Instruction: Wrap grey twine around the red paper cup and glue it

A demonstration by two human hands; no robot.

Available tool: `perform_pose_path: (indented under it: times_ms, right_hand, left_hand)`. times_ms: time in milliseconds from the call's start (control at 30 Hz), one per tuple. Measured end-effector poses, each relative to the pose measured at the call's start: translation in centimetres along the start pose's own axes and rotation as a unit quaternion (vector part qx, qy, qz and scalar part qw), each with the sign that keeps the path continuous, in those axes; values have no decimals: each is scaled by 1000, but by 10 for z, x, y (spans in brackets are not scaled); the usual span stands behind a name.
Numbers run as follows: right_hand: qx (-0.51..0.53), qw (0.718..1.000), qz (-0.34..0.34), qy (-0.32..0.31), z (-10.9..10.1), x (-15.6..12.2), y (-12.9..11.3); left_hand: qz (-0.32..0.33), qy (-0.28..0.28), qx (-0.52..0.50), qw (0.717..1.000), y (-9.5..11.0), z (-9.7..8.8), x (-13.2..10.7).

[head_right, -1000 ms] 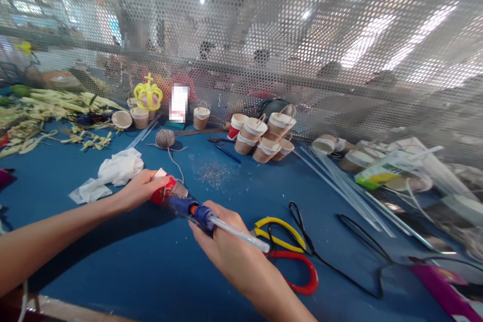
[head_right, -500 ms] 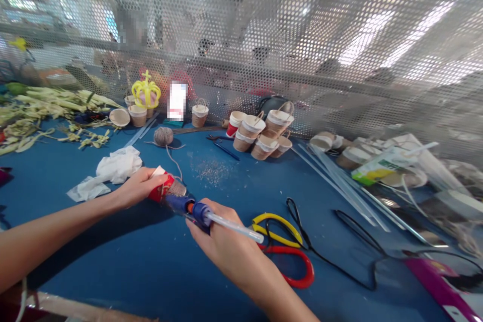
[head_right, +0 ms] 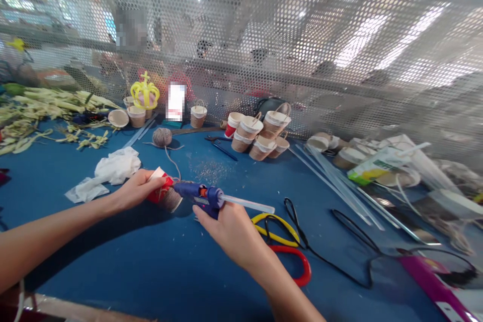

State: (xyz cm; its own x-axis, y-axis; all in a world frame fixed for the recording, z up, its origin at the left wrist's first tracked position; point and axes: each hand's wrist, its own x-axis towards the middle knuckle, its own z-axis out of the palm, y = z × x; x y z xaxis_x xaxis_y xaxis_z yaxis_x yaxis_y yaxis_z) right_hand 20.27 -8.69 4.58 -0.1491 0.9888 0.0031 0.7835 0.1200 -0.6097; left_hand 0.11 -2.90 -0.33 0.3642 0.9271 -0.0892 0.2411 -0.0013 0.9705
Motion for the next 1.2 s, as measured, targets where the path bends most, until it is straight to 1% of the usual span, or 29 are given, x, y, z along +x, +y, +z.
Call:
perform_pose_path:
  times_ms: [133,300,467,600,667,800,900,967,1033,1133,1200]
  right_hand:
    - [49,998,29,-17,-2,4,-1]
    - [79,994,68,-35,-1,8,-2]
    - [96,992,65,-56,1,11,6]
    - [163,982,66,-68,-2,15,12]
    - [207,974,73,-49,-6,20,15]
    - [255,959,114,41,-15,39,26]
    - [239,958,139,69,-17,61,36]
    - [219,961,158,63,-14,76,43]
    - [194,964,175,49,-9,88,48]
    - [143,971,188,36,-4,100,52]
    - [98,977,186,42,-3,104,54]
  left_hand:
    - [14,-2,10,1000,-4,0,0]
    - [16,-9,14,1000,-6,-1,-1]
    - [24,-6,28,999,-5,-1,-2]
    - [35,-4,28,999,-1,-2,-2]
    - [42,13,34,998,2,-4,-2]
    - [58,50,51,996,10,-10,1]
    - [55,60,75,994,15,-13,6]
    - [50,57,87,993,18,-13,10]
    - [53,43,86,994,21,-11,12]
    - [53,20,76,996,25,-7,10]
    - [58,12,68,996,24,-3,5]
